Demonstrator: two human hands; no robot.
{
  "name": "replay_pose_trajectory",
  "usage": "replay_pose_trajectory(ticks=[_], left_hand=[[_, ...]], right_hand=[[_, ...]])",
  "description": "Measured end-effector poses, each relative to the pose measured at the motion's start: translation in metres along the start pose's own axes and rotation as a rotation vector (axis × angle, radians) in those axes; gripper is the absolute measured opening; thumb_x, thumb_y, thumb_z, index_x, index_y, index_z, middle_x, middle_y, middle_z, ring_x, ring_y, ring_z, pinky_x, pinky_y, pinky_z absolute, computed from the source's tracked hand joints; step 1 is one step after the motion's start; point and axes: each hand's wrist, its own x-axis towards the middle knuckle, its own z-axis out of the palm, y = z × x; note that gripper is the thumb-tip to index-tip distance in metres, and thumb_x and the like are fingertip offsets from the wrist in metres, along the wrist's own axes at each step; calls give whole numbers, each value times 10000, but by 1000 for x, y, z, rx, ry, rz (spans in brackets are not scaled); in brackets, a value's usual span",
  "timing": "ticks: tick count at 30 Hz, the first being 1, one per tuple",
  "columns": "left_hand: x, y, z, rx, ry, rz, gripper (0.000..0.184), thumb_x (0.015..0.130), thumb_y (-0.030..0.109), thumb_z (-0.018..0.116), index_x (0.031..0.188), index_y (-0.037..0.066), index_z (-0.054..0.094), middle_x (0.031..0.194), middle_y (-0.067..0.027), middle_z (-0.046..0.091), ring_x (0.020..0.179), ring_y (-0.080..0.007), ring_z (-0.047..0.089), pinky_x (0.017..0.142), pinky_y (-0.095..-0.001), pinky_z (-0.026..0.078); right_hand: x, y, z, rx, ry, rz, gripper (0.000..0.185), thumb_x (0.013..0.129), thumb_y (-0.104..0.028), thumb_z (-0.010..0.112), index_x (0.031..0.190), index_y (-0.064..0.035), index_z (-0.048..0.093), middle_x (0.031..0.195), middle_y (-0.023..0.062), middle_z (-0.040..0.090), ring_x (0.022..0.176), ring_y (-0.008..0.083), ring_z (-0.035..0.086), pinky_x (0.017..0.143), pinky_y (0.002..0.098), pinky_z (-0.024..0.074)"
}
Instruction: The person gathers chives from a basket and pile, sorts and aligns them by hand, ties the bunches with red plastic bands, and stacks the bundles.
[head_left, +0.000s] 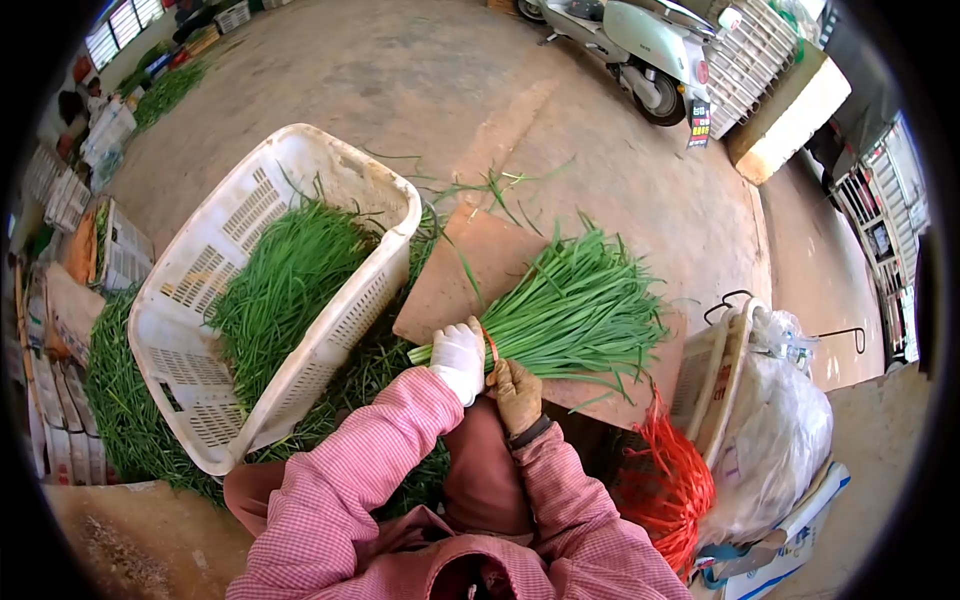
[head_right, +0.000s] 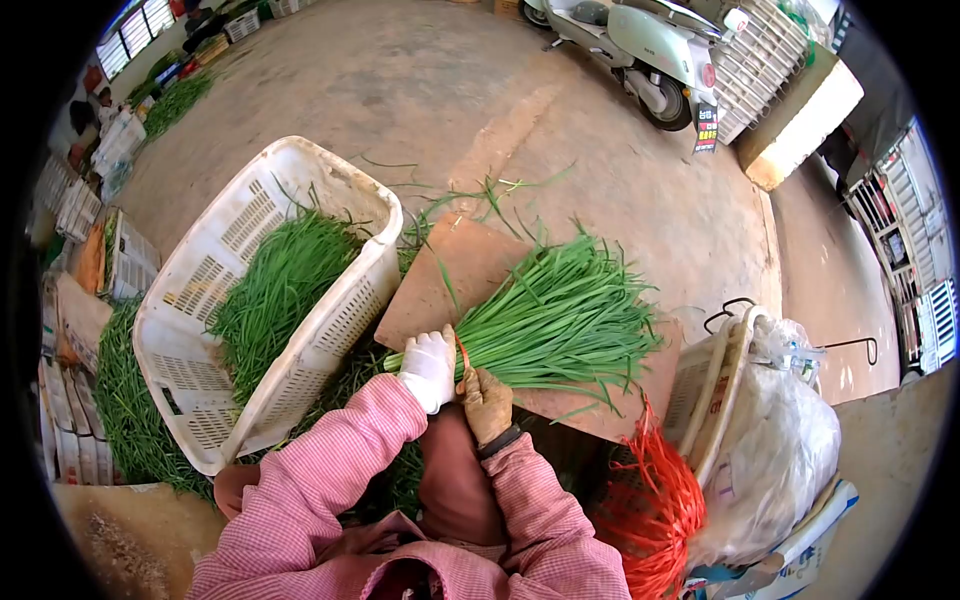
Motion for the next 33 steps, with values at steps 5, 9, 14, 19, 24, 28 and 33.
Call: replay_pose_trajectory(ticks=[5,9,14,19,24,28,33], left_hand=[[-12,19,2,114,309,7,274,782,171,468,1037,70,466,829,-36,550,757,-167,535,695,-316,391],[-7,22,17,152,338,-50,344,805,163,423,1134,64,439,829,-48,537,774,-181,517,713,-329,379],[-8,24,10,159,222,-26,909,508,425,736,1217,10,349,920,-62,504,866,-196,491,790,-321,365],[-8,26,12,156,254,-43,885,519,419,731,1212,9,363,914,-67,499,874,-199,478,796,-322,358],[-11,15,1,185,285,64,861,531,379,723,1218,6,361,936,-77,485,880,-207,464,793,-322,352],[-13,-1,-10,150,303,174,941,495,407,720,1238,-15,325,947,-104,475,903,-239,452,838,-355,327],[-6,-22,-46,-56,-107,195,1045,475,606,677,1211,-56,341,1116,-145,440,1068,-296,394,957,-407,231]], right_hand=[[30,-84,-9,30,120,-63,258,846,-123,453,628,-3,520,515,78,472,450,136,447,442,293,354],[86,-68,-23,343,-177,168,210,880,-164,444,804,-13,569,587,25,526,459,137,456,450,253,374],[129,-64,-54,-183,-274,-475,299,798,-38,514,1093,-82,539,990,59,574,929,219,516,808,312,422],[136,-53,-41,-1117,-829,-656,458,703,-11,549,1114,-212,554,1193,32,502,1183,305,352,935,350,367],[141,-71,-40,-1522,-845,-651,108,683,-131,550,756,-129,629,925,31,569,888,259,542,742,379,456],[145,-47,-51,-1299,-633,-993,162,721,-147,507,821,-71,609,935,89,592,865,250,573,698,331,476],[130,-40,-44,-1425,-718,-828,153,719,-140,492,826,-53,561,806,97,608,726,253,596,619,332,486]])
